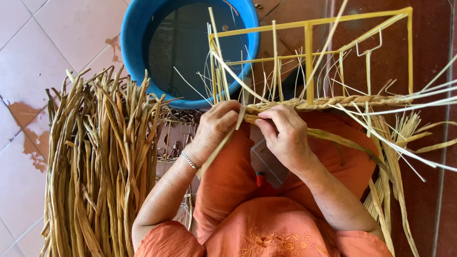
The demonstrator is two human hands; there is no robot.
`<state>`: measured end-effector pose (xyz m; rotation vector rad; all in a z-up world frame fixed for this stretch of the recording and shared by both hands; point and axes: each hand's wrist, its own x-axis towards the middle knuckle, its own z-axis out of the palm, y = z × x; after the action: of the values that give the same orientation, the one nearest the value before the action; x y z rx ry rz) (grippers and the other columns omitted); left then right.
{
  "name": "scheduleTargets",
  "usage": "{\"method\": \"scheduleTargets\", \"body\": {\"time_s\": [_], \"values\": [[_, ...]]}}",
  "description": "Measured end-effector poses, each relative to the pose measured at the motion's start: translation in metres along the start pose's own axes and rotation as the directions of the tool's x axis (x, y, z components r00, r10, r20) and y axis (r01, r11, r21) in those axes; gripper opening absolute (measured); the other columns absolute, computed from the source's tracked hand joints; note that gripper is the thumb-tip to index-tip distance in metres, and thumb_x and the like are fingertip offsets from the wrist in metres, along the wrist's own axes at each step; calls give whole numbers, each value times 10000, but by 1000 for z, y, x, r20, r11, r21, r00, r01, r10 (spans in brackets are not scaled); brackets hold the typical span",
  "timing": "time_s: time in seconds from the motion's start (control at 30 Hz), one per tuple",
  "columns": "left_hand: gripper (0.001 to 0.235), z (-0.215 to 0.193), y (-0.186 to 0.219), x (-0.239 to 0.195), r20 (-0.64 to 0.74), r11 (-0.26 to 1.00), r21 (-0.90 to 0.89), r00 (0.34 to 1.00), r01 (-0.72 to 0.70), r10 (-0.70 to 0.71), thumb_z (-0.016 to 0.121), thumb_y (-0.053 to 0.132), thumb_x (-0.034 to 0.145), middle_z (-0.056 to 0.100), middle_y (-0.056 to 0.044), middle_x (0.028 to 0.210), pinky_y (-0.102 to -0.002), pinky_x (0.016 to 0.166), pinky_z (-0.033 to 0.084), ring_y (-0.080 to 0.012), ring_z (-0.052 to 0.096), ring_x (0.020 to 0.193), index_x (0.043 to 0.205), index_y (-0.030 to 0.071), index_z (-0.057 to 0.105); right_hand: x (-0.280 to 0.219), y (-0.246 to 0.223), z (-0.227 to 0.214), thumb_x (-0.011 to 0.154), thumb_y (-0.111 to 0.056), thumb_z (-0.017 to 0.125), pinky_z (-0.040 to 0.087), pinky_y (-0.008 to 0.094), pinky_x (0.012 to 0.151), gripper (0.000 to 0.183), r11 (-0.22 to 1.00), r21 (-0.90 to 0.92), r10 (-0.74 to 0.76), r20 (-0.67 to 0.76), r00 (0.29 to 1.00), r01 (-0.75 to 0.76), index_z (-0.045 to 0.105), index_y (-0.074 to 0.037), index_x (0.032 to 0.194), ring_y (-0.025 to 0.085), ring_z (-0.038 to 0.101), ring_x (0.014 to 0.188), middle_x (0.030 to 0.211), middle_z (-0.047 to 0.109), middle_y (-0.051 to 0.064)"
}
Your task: The person weaves dried palm leaves into a rectangular basket frame using a yellow metal jig. They interlace the leaves by hand, occasionally using scissors to trim excess material.
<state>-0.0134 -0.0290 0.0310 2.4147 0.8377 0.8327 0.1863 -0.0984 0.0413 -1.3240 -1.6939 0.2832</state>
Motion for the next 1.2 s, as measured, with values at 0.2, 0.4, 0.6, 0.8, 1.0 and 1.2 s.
{"method": "scheduleTargets", "body": {"time_s": [0.2,0.4,0.6,0.8,1.0,1.2], "values": [[170,-5,0,-5,71,998,51,997,-40,36,720,47,830,550,-158,1430,-422,939,531,-312,631,1150,982,81,653,3,10,20,831,-1,833,515,400,697,249,973,-216,-89,-4,996,86,604,-49,916,265,593,839,907,589,71],[157,0,-3,-4,102,995,41,991,-90,85,690,35,866,627,-154,1312,-419,920,545,-318,647,1067,994,64,604,-5,28,41,874,-30,816,475,373,598,248,929,-344,-128,51,990,138,569,-36,853,255,541,787,829,514,101],[114,21,-12,14,-37,995,-14,994,101,-101,690,43,929,681,-111,865,-423,713,550,-315,694,846,990,80,601,-12,16,33,911,-68,818,446,372,748,180,913,-384,-123,62,990,138,675,-43,1016,223,545,884,916,565,41],[481,29,-20,29,-19,941,-135,948,311,-317,704,42,873,685,-70,730,-443,650,529,-321,689,698,1303,21,489,-29,4,-1,828,-229,862,380,459,901,289,837,-508,-217,31,976,202,748,-87,1053,284,539,999,1009,647,86],[385,29,-10,30,-78,980,105,984,171,-163,727,55,855,610,-116,870,-437,690,538,-327,667,803,1169,43,503,-34,26,1,872,-152,874,543,333,731,252,935,-330,-74,181,981,132,728,-47,1048,229,658,824,935,703,97],[278,29,-1,25,137,991,70,983,118,-126,689,6,934,596,-114,999,-420,741,546,-286,671,902,1201,64,639,-33,8,-50,859,-170,857,560,323,620,234,907,-412,7,218,976,85,727,-50,1013,197,678,712,837,693,64]]}}
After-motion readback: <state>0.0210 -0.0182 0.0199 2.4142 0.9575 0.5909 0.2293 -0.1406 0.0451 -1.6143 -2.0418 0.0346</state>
